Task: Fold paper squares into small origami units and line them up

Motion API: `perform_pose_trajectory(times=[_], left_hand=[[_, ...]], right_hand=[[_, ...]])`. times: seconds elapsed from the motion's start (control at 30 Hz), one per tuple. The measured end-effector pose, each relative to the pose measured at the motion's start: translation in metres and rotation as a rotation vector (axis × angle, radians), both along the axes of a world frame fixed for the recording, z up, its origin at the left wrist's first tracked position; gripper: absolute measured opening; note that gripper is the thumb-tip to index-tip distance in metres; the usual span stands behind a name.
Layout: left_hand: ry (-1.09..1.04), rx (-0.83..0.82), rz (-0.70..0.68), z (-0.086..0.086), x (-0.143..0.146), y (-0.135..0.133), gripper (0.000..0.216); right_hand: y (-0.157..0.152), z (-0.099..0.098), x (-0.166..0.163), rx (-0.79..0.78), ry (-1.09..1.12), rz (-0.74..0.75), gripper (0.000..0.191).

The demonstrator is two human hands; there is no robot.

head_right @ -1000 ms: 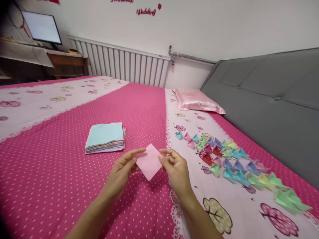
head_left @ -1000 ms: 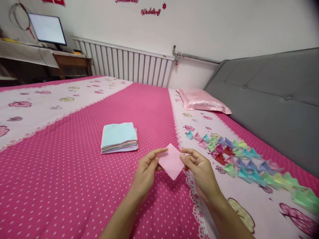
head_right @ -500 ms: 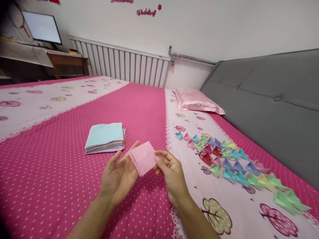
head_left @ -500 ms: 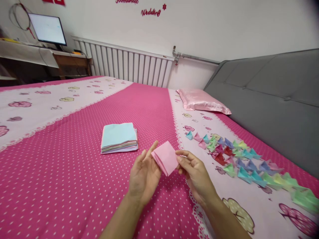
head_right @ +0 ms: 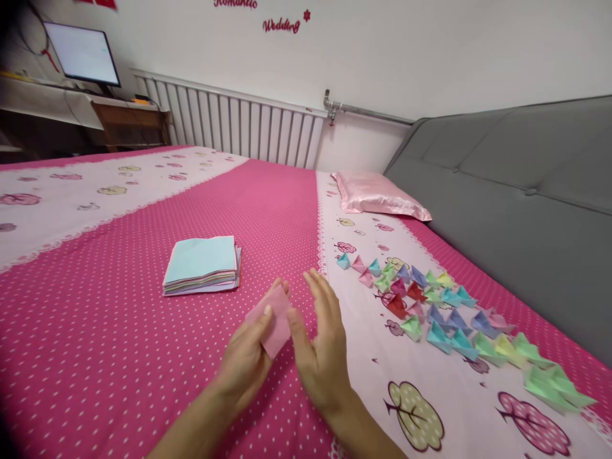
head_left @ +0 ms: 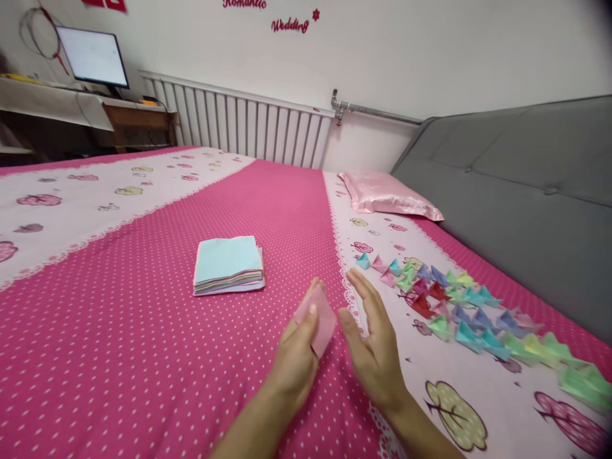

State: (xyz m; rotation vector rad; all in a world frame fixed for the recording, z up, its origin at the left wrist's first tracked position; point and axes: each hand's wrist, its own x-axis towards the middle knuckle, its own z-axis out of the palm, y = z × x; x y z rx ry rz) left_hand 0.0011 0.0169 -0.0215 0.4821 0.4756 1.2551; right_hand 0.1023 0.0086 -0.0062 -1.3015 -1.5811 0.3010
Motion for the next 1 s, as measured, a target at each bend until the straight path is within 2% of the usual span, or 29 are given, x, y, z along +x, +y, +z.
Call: perform_pose_trajectory(times=[0.13,0.27,0.43,0.63,0.73,0.83,0.9,1.0], left_hand=[[-0.033,0.009,-0.134,-0.007,0.018,-0.022,0.042],[-0.105,-0.049,-0.226,-0.01,0.024,-0.034,0.046],[-0.057,-0.094,-0.163,-0.013,0.022,-0.034,0.052],[-0.039,0.006,-0.071,-0.009,0.017,-0.028,0.058],[0.023,0.017,0.024,-0.001,0.01,-0.023,0.056],[0.115,-0.03,0.113,0.002,0.008,-0.021,0.06],[0.197,-0.05,0.135,-0.001,0.01,-0.022,0.063],[0.326,0.006,0.155,-0.011,0.018,-0.021,0.062]], right_hand=[[-0.01,-0.004,-0.011,0.113,-0.182,0.095,0.055],[-0.011,-0.015,-0.018,0.138,-0.172,0.09,0.064],[-0.013,-0.023,-0.021,0.037,-0.055,0.122,0.061],[-0.019,-0.035,-0.026,-0.063,0.021,0.233,0.056],[-0.023,-0.038,-0.032,-0.15,0.131,0.327,0.059],[-0.028,-0.04,-0.038,-0.263,0.343,0.396,0.058],[-0.03,-0.043,-0.041,-0.322,0.516,0.359,0.053],[-0.029,-0.053,-0.042,-0.356,0.742,0.211,0.046]])
